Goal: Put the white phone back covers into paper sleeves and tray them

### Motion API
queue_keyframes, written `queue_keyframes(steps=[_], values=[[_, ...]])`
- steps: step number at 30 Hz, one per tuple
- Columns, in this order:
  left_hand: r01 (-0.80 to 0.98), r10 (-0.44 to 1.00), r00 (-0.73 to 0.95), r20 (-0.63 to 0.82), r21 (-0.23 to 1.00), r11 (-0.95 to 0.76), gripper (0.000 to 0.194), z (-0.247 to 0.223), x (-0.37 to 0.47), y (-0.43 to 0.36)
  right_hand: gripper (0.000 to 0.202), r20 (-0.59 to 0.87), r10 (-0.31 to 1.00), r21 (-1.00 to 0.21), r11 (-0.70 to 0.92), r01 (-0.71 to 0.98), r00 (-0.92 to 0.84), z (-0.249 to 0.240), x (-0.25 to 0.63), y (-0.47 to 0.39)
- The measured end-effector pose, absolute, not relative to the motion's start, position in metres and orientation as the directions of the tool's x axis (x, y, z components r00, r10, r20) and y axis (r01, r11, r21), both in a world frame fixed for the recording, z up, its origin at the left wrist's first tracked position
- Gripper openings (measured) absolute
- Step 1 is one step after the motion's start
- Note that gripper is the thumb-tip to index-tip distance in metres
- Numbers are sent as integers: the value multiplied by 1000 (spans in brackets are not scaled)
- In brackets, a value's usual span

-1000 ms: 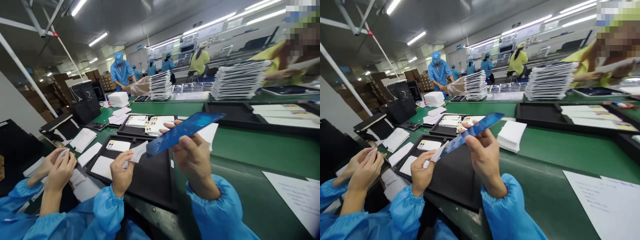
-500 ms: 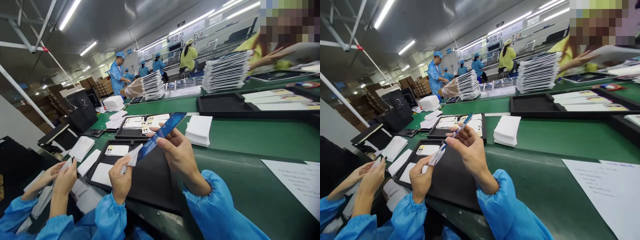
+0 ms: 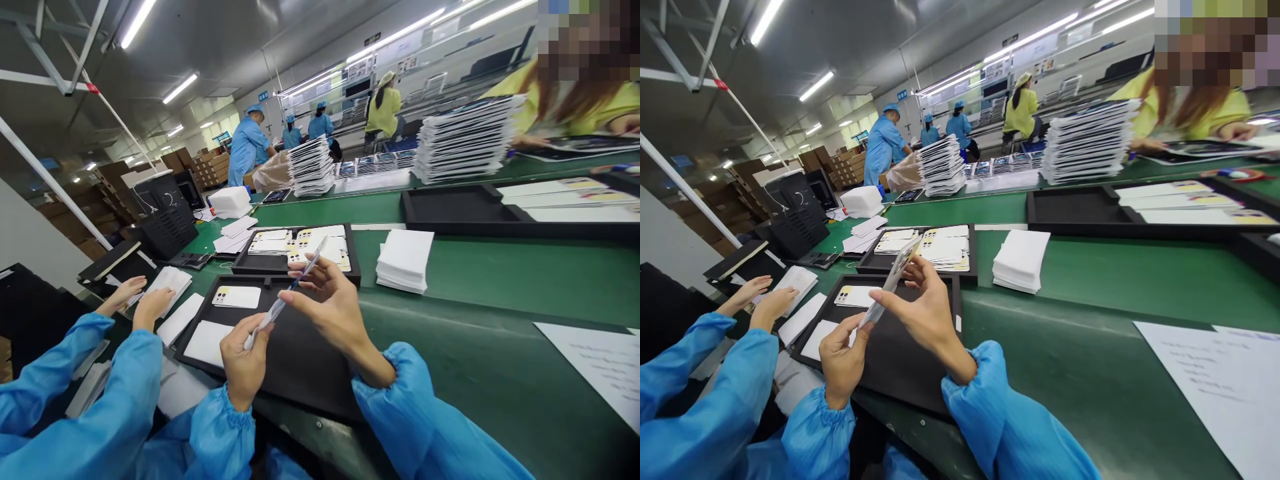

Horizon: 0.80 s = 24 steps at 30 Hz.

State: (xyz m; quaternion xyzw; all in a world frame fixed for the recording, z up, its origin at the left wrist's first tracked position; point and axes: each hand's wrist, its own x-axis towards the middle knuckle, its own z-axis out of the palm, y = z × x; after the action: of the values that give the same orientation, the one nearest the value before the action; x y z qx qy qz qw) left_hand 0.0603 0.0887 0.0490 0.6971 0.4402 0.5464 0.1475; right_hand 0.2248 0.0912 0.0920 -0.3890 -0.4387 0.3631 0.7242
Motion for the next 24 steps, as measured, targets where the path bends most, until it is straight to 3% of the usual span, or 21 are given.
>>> queue_keyframes(steps=[8, 15, 19, 24], values=[[417, 845, -59, 531, 782, -463, 23, 50, 60, 89, 69, 397, 888, -915, 402, 28, 233, 81, 215, 94], [214, 951, 4, 310, 928, -304, 38, 55, 54, 91, 76, 422, 875, -876, 461, -141, 238, 78, 239, 105], [154, 959, 16, 282, 947, -281, 40, 57, 56, 92, 50, 463, 886, -879, 463, -112, 27, 79, 247, 106], [136, 968, 46, 247, 958, -251, 40, 60, 53, 95, 45, 415, 872, -907, 418, -43, -259, 84, 250, 101]])
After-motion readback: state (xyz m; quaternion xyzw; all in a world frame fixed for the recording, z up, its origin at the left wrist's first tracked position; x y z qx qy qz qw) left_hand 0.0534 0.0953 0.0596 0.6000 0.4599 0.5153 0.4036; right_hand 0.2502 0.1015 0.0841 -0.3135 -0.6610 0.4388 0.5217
